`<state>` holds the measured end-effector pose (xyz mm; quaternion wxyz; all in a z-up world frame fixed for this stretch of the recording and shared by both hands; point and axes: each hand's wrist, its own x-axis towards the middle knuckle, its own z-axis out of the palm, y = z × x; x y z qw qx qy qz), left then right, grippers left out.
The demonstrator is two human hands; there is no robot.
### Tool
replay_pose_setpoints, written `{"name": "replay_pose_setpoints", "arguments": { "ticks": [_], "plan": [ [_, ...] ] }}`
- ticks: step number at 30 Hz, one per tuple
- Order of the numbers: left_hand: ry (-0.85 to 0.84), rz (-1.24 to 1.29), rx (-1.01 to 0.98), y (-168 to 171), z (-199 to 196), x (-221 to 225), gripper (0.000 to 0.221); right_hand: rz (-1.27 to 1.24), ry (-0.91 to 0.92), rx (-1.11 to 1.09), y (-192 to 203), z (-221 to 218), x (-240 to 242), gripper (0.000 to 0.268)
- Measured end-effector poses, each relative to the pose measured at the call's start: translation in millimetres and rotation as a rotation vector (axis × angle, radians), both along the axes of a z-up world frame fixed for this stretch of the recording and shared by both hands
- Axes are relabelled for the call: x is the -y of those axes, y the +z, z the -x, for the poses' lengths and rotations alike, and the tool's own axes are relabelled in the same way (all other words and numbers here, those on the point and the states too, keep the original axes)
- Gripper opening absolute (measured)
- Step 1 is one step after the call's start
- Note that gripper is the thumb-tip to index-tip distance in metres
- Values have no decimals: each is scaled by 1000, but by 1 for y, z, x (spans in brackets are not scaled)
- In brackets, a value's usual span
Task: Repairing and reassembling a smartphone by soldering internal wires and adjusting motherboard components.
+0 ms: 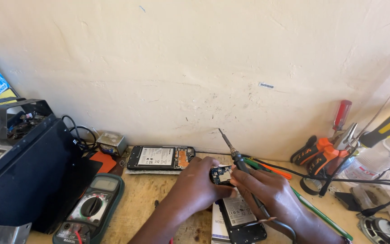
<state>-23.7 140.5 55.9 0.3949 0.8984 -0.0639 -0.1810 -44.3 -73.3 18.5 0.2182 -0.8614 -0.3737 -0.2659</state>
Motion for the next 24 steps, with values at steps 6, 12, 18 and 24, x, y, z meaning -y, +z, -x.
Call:
{"name": "replay_pose_setpoints", "arguments": {
  "ticks": [6,12,18,24],
  "plan": [
    [163,211,-115,13,5,3,90,-112,34,35,10,5,-10,28],
    [286,465,-202,22,5,5,73,-81,79,135,14,6,-4,28],
    [277,735,-213,34,6,-4,64,-169,31,200,30,13,-11,28],
    [252,987,-181,20,-4,-10,59,-365,-32,42,26,19,-17,36]
  ]
}}
